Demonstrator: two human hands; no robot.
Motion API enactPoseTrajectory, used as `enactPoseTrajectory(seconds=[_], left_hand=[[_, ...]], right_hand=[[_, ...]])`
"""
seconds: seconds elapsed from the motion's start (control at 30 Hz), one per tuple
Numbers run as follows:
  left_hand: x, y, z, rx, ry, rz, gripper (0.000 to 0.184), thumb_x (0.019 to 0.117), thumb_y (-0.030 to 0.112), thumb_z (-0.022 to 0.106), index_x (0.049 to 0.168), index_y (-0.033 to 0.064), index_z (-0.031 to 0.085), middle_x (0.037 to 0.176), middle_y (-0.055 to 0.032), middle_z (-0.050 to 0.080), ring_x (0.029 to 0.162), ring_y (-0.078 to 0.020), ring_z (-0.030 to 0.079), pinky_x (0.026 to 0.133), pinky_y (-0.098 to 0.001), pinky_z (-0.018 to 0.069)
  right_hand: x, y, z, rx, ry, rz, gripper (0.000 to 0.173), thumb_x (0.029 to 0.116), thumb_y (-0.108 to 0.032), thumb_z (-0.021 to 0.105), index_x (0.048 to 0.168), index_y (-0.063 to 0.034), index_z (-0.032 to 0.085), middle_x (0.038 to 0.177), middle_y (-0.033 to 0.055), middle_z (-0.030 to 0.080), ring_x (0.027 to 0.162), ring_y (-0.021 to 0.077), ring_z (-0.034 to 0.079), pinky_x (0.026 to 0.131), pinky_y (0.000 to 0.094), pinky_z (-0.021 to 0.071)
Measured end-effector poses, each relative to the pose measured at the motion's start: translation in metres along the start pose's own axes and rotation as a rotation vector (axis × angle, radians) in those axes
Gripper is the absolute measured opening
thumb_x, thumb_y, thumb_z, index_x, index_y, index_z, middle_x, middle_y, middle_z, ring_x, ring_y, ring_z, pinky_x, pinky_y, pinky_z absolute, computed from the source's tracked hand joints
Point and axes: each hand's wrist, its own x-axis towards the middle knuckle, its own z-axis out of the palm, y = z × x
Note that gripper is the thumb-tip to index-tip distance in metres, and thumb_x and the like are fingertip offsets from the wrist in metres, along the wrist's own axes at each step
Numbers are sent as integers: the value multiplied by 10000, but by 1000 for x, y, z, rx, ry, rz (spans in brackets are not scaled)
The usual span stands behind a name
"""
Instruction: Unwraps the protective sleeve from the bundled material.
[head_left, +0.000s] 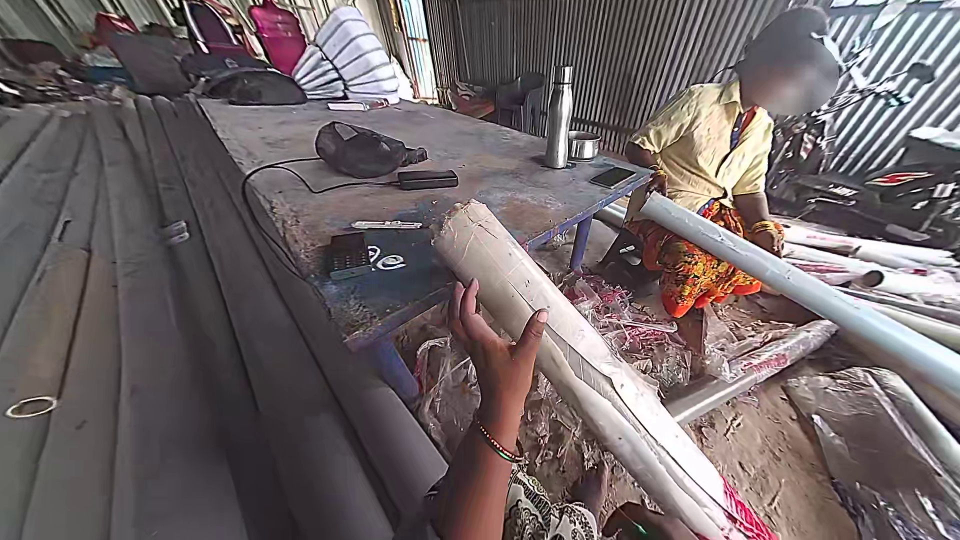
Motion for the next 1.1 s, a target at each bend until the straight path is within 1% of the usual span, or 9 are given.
enactPoseTrajectory(seconds=[0.07,0.13,0.23,0.3,0.4,0.53,0.67,0.8,1.1], left_hand=[[-19,2,11,-82,-35,-128,1182,733,563,779,1534,-120,240,1602,-369,206,1504,-427,239,1210,-493,259],[-30,4,21,-133,-55,-223,1242,713,492,811,1574,-104,142,1616,-366,164,1515,-402,229,1217,-457,255],[-37,6,23,-175,-72,-276,1159,771,399,771,1586,-92,110,1618,-353,178,1511,-361,260,1208,-419,274],[-36,6,20,-193,-88,-284,1118,773,352,752,1592,-78,126,1620,-343,188,1508,-362,262,1204,-425,278],[-35,4,16,-192,-99,-273,1069,761,342,731,1582,-77,191,1613,-346,206,1501,-372,275,1192,-439,293],[-34,-3,12,-199,-107,-232,1058,732,381,723,1551,-99,258,1591,-363,237,1468,-364,330,1136,-421,373],[-32,-9,8,-264,-160,-257,1115,718,390,735,1571,-91,203,1606,-363,194,1459,-319,348,1119,-374,392],[-30,-6,4,-334,-229,-369,1193,705,314,739,1613,-42,52,1622,-309,227,1394,-156,466,1025,-254,477],[-26,-9,-2,-337,-278,-343,1163,687,301,724,1612,-38,104,1609,-305,251,1369,-184,502,939,-272,545]], right_hand=[[-8,-5,-12,-22,242,-47,227,997,-62,555,1093,79,704,863,167,728,753,248,699,762,461,570],[-10,-16,-28,-45,479,-74,215,955,-63,595,1085,64,710,849,95,718,729,110,663,732,312,560],[3,-33,-55,-87,707,-144,287,892,-94,664,1135,57,677,811,-18,641,678,-53,534,642,125,457],[19,-44,-69,-169,755,-194,363,863,-155,688,1157,57,665,792,-45,605,643,-76,469,592,95,396],[54,-53,-76,-363,792,-253,454,866,-348,693,1153,3,694,812,-15,618,626,-7,461,566,164,395],[105,-66,-70,-594,812,-391,601,788,-502,724,1176,-44,723,1114,202,692,824,285,688,631,457,547],[132,-64,-70,-721,776,-460,803,781,-711,617,1198,-31,709,1145,207,711,877,327,721,627,484,567],[138,-61,-68,-867,834,-507,673,860,-635,574,1101,-27,734,943,145,744,705,257,691,580,404,540],[141,-65,-80,-1101,880,-699,414,1033,-310,425,1000,-43,739,737,87,735,633,219,688,572,317,517]])
